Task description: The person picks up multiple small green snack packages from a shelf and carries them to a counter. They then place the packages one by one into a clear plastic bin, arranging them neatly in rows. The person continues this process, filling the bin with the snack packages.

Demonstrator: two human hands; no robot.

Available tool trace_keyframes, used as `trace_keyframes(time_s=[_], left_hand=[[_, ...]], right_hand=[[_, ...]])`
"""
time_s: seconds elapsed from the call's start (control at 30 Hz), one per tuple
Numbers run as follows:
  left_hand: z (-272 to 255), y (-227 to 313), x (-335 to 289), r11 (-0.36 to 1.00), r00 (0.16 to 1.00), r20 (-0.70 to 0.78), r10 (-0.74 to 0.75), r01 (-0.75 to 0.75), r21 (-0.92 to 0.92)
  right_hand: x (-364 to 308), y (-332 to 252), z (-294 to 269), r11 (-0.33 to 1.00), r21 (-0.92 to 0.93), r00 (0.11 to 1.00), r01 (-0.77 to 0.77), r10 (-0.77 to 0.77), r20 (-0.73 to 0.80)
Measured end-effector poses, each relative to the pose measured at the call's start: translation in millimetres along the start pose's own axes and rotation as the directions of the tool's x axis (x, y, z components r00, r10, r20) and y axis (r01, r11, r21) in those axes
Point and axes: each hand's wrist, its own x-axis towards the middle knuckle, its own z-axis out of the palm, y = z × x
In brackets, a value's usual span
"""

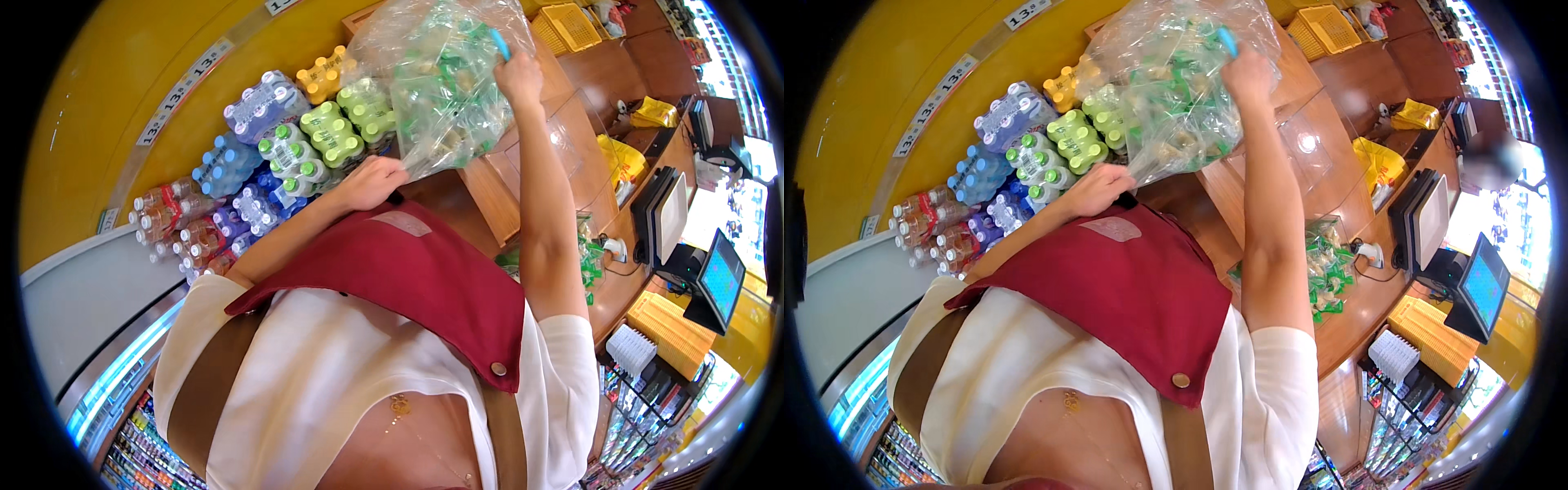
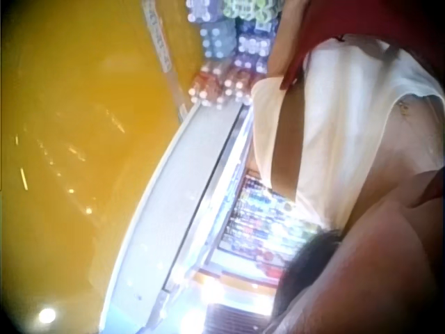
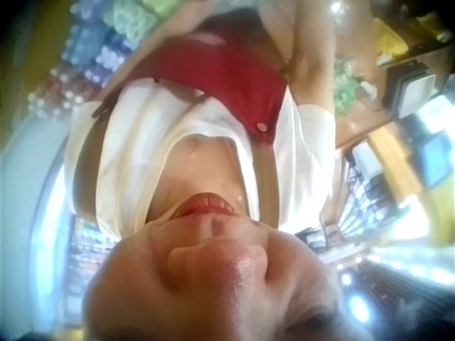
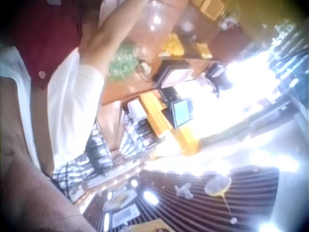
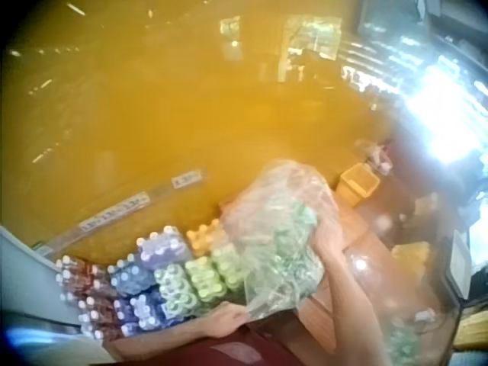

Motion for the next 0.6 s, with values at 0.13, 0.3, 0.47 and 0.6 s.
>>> trace_keyframes(time_s=[0.13,0.3,0.47,0.6], left_hand=[[-2.2,-10.5,0.0,0.927,0.954,0.180,-0.238,0.279,-0.251],[1.1,-41.0,43.4,0.810,0.895,0.064,-0.441,0.428,-0.401],[26.3,-27.6,121.2,0.849,0.965,-0.099,-0.243,0.162,-0.503],[29.2,-14.3,161.1,0.893,0.956,-0.162,-0.245,0.157,-0.423]], right_hand=[[15.2,26.6,-6.2,0.992,0.032,0.992,-0.124,0.125,-0.032],[6.2,1.6,-22.1,0.997,0.048,0.991,0.057,-0.051,-0.121],[0.7,1.2,-45.3,0.973,0.089,0.954,0.212,-0.187,-0.234],[-9.5,4.4,-60.9,0.966,0.133,0.951,0.220,-0.182,-0.252]])
